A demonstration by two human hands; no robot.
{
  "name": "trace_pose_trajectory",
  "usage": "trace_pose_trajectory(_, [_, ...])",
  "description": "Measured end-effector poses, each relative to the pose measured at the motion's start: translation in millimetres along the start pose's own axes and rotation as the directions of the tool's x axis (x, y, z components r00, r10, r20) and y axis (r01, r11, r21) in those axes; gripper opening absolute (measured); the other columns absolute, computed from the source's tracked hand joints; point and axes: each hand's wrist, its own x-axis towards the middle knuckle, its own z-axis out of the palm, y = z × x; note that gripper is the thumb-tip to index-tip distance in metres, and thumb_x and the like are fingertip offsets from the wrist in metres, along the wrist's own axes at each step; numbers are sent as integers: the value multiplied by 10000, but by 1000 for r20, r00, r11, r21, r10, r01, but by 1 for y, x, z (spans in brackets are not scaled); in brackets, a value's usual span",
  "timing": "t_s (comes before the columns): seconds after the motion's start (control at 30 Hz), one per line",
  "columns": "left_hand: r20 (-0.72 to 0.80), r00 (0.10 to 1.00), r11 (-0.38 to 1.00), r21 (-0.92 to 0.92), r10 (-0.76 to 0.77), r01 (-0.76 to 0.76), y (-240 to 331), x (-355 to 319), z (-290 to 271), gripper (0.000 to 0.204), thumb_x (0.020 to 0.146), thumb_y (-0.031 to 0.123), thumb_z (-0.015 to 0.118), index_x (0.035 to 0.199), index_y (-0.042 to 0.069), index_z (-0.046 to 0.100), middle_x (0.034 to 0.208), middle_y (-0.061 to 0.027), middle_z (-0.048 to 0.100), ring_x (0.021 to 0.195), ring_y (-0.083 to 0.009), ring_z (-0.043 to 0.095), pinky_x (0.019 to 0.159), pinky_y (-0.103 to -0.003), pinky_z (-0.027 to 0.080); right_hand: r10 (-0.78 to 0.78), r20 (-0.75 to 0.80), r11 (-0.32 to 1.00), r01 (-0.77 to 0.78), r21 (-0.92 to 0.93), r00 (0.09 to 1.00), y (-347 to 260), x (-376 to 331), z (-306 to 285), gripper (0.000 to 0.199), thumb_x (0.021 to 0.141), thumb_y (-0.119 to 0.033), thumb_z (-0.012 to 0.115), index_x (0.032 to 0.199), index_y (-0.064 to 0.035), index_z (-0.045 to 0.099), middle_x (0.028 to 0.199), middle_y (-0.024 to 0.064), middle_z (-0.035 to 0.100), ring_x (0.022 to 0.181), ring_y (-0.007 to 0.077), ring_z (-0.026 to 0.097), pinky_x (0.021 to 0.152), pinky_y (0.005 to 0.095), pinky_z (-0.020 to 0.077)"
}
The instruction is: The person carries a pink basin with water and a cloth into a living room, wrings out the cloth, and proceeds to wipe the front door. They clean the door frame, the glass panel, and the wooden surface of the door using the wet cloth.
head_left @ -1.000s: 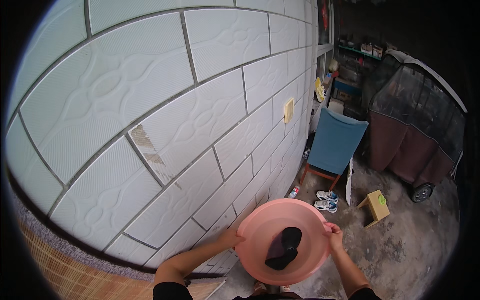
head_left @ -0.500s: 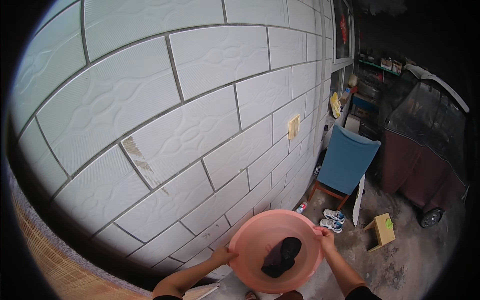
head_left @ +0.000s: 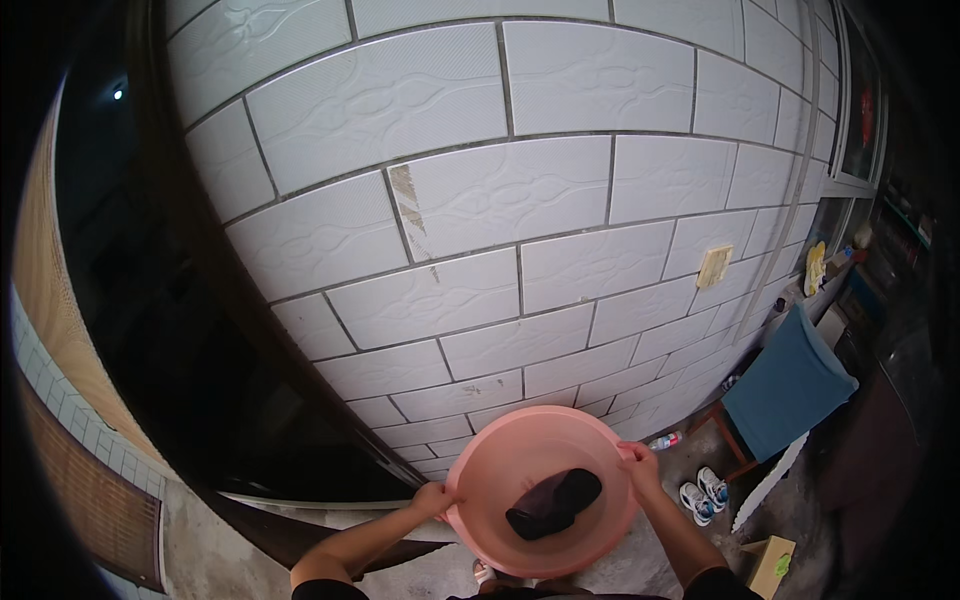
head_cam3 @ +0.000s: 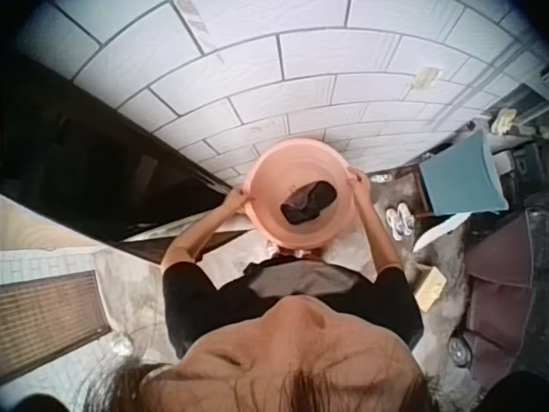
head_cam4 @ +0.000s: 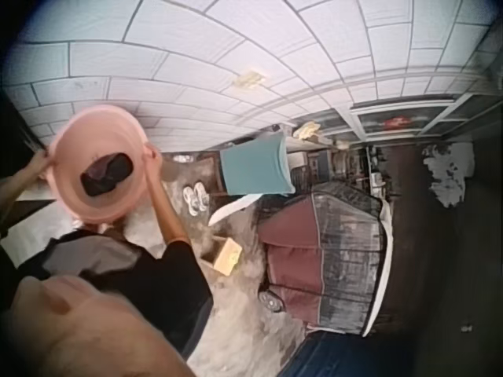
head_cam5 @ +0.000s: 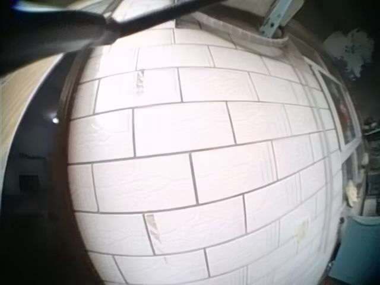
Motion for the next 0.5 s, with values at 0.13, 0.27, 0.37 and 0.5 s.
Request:
trace_pose_trajectory(0.13, [-129, 988, 987, -145, -90, 71, -37, -46, -13, 338, 713, 285, 661, 851, -21, 627, 684, -92, 640, 542, -176, 629, 477, -291, 506, 106, 170, 994, -102, -34, 980, -2, 3, 46, 378, 619, 99, 577, 976, -22, 601, 879, 52, 585, 789, 144, 552, 698, 253, 461])
trace_pose_trajectory(0.27, [-229, 955, 969, -200, -191, 146, -83, -94, -32, 337, 703, 281, 664, 839, -24, 621, 686, -107, 632, 532, -178, 621, 466, -283, 504, 163, 331, 987, -153, -54, 929, -4, -5, 110, 380, 623, 101, 575, 980, -27, 602, 878, 52, 587, 783, 139, 550, 696, 248, 456])
trace_pose_trajectory(0.37, [-299, 918, 945, -274, -260, 178, -129, -126, -46, 337, 699, 281, 662, 837, -23, 619, 680, -107, 627, 533, -170, 615, 459, -273, 506, 85, 455, 996, -78, -33, 887, 17, -11, 162, 377, 626, 106, 567, 975, -34, 605, 886, 52, 590, 782, 136, 549, 699, 243, 451])
trace_pose_trajectory(0.5, [-333, 867, 903, -345, -371, 254, -159, -188, -71, 375, 699, 307, 667, 845, -34, 614, 674, -101, 625, 537, -154, 612, 465, -266, 513, 204, 589, 979, -175, -106, 782, 13, -33, 239, 368, 627, 109, 562, 966, -28, 606, 904, 54, 594, 794, 138, 550, 714, 239, 447])
